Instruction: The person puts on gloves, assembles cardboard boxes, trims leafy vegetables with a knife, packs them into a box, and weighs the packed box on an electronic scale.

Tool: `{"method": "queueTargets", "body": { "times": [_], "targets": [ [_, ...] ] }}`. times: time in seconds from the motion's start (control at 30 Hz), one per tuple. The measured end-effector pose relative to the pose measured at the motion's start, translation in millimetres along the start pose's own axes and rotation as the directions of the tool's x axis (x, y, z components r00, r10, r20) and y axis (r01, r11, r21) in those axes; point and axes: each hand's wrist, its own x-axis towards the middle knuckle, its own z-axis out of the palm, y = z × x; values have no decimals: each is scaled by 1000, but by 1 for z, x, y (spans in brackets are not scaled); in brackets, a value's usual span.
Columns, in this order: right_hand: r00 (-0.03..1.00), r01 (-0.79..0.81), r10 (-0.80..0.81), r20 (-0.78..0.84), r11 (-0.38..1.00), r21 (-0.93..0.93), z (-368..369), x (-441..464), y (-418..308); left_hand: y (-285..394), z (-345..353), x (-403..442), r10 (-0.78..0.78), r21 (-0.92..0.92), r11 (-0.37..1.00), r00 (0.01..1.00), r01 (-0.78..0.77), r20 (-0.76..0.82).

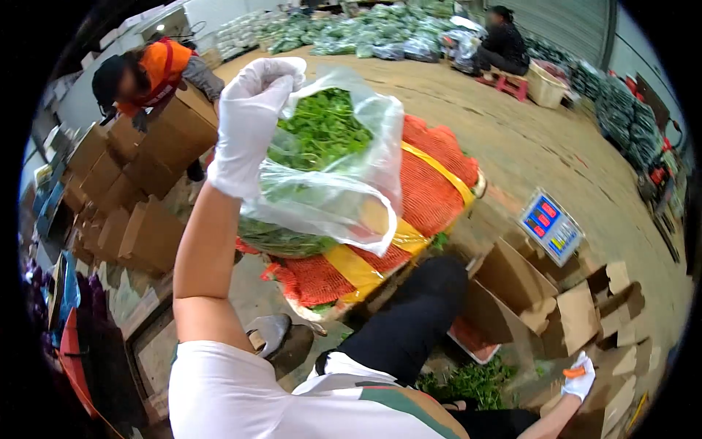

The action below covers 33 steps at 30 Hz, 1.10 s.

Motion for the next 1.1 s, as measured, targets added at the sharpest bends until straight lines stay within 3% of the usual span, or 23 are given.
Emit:
{"method": "queueTargets", "body": {
  "times": [0.03, 0.07, 0.13, 0.2, 0.3, 0.37, 0.43, 0.47, 0.53, 0.57, 0.6, 0.63, 0.67, 0.7, 0.73, 0.77, 0.8, 0.83, 0.87, 0.9, 0.93, 1.0, 1.1],
  "targets": [
    [998, 4, 0, 65, 998, -59, 0, 2, 3, -15, -6, 4, 138, 74, 987, 990, -140, 41],
    [993, 16, -2, 116, 992, -123, -13, 8, -1, -18, -4, 4, 91, -18, 996, 994, -90, 55],
    [983, 35, 2, 184, 980, -197, -14, 12, 2, -53, -15, -1, -81, 556, 820, 933, -139, 351],
    [994, 14, 13, 104, 967, -253, 10, -15, 4, -61, -4, -20, -135, 683, 660, 846, -312, 516],
    [996, 11, 10, 94, 975, -220, 0, -2, 11, -74, 9, -19, -155, 723, 603, 841, -336, 519],
    [998, 3, 20, 62, 938, -347, 16, -23, 11, -101, 15, 11, -379, 872, 325, 794, -366, 475],
    [996, -6, 33, 81, 948, -317, 16, -35, 10, -130, 8, 25, -164, 819, 349, 830, -456, 532],
    [994, -12, 44, 104, 956, -292, 20, -36, 10, -168, 6, 52, -173, 774, 532, 851, -344, 496],
    [998, 12, 2, 66, 974, -225, 7, -17, 16, -140, 19, 72, -172, 748, 597, 864, -291, 473],
    [994, -11, 38, 103, 966, -257, 10, -17, 13, -137, 31, 98, -537, 681, 704, 779, 201, 325],
    [987, -48, 89, 133, 957, -286, 5, -19, 13, -124, 34, 96, -422, 590, 797, 820, 131, 388],
    [919, -96, 217, 331, 933, -346, -4, -20, 4, -112, 38, 93, -299, 489, 871, 845, 52, 443],
    [921, -83, 206, 330, 932, -353, 17, -32, 5, -119, 50, 103, -313, 466, 881, 842, 84, 439],
    [988, -47, 97, 123, 931, -361, 33, -48, 18, -121, 58, 98, -313, 466, 881, 842, 84, 439],
    [996, -12, -23, -88, 925, -379, 45, -57, 26, -123, 67, 88, -287, 557, 827, 792, -79, 538],
    [995, -38, 68, 71, 931, -363, 38, -44, 24, -135, 74, 82, -285, 614, 751, 719, -243, 634],
    [995, -38, 68, 71, 931, -364, 30, -31, 24, -156, 76, 95, -509, 724, 661, 592, -198, 625],
    [996, -66, 87, 24, 883, -464, 56, -58, 24, -157, 84, 72, -480, 727, 648, 619, -228, 622],
    [994, -102, 106, -25, 822, -560, 74, -76, 28, -154, 96, 43, -601, 843, 484, 611, -236, 516],
    [991, -84, 119, 58, 906, -414, 52, -46, 32, -160, 99, 45, -659, 858, 478, 568, -190, 493],
    [991, -86, 121, 60, 905, -416, 55, -44, 36, -154, 103, 29, -593, 846, 529, 686, -62, 421],
    [987, -105, 148, 67, 898, -427, 75, -51, 43, -183, 115, 26, -614, 819, 554, 592, -149, 523],
    [991, -104, 132, 34, 892, -439, 86, -48, 49, -219, 134, 4, -413, 698, 541, 576, -468, 706]
  ]
}}
